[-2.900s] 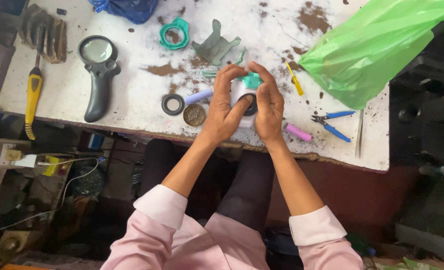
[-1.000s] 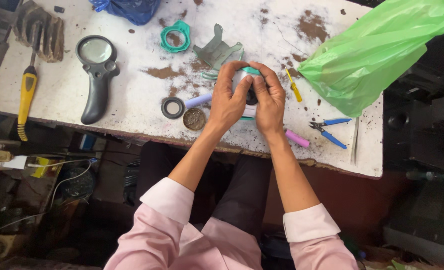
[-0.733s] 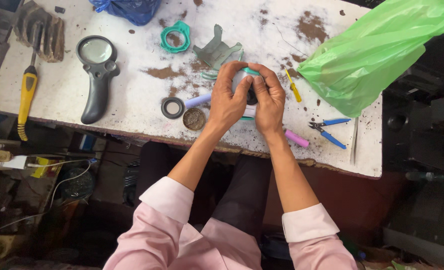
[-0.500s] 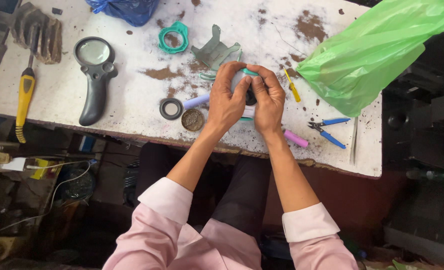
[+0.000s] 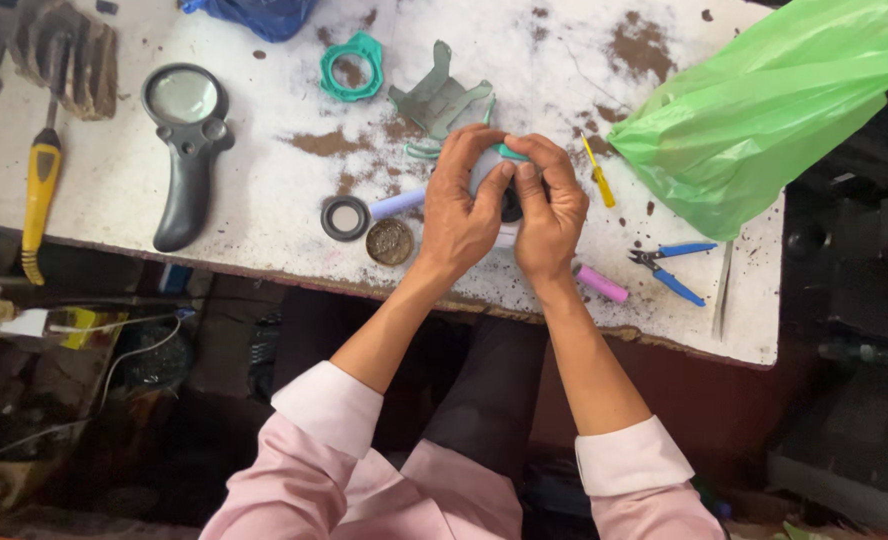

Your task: The person assembles a small white and teal electronic device by inserting a battery, attaching a teal ring, and screwing on a teal cap. The person uses a yellow screwdriver to tighten screws and aligns the parts by hand.

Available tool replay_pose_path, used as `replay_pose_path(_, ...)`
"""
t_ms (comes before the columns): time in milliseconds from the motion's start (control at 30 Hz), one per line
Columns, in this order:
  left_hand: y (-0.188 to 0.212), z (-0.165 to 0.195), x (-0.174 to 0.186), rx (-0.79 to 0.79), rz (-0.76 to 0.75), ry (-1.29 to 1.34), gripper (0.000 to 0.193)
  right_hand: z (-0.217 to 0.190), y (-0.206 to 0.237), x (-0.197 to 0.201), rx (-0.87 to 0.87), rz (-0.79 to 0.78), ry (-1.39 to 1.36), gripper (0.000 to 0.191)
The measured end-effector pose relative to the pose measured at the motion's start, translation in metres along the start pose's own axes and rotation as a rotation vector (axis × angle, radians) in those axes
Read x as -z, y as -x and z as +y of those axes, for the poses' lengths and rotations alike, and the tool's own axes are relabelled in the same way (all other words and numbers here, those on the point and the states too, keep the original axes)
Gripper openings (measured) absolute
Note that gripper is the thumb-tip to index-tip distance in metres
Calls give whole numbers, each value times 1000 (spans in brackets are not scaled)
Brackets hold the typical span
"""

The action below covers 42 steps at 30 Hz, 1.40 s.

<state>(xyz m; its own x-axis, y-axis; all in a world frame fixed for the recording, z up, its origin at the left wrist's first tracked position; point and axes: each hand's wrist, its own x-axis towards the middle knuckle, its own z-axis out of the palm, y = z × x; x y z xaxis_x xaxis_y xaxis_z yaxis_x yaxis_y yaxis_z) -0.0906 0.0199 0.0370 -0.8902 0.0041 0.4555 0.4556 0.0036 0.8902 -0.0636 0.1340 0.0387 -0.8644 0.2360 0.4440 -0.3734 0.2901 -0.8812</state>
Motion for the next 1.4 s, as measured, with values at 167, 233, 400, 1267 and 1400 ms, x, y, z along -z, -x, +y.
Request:
replay_pose_path(167, 5, 2, 0, -4, -5, 26, 29, 2, 4, 1, 55, 28, 38, 19)
replay_pose_path(233, 8, 7, 3, -28, -20, 33, 30, 1, 6, 0, 95, 4, 23, 19)
replay_pose_path(400, 8, 14, 12, -126, -105, 66, 34, 1, 17, -3, 190, 37, -31, 23)
replay_pose_path(1267, 24, 6, 11, -32, -43, 99, 37, 8, 28, 2, 72, 27, -250, 24)
replay_pose_path(1400, 25, 10, 13, -100, -59, 130, 39, 3, 31, 2, 143, 33, -212, 26)
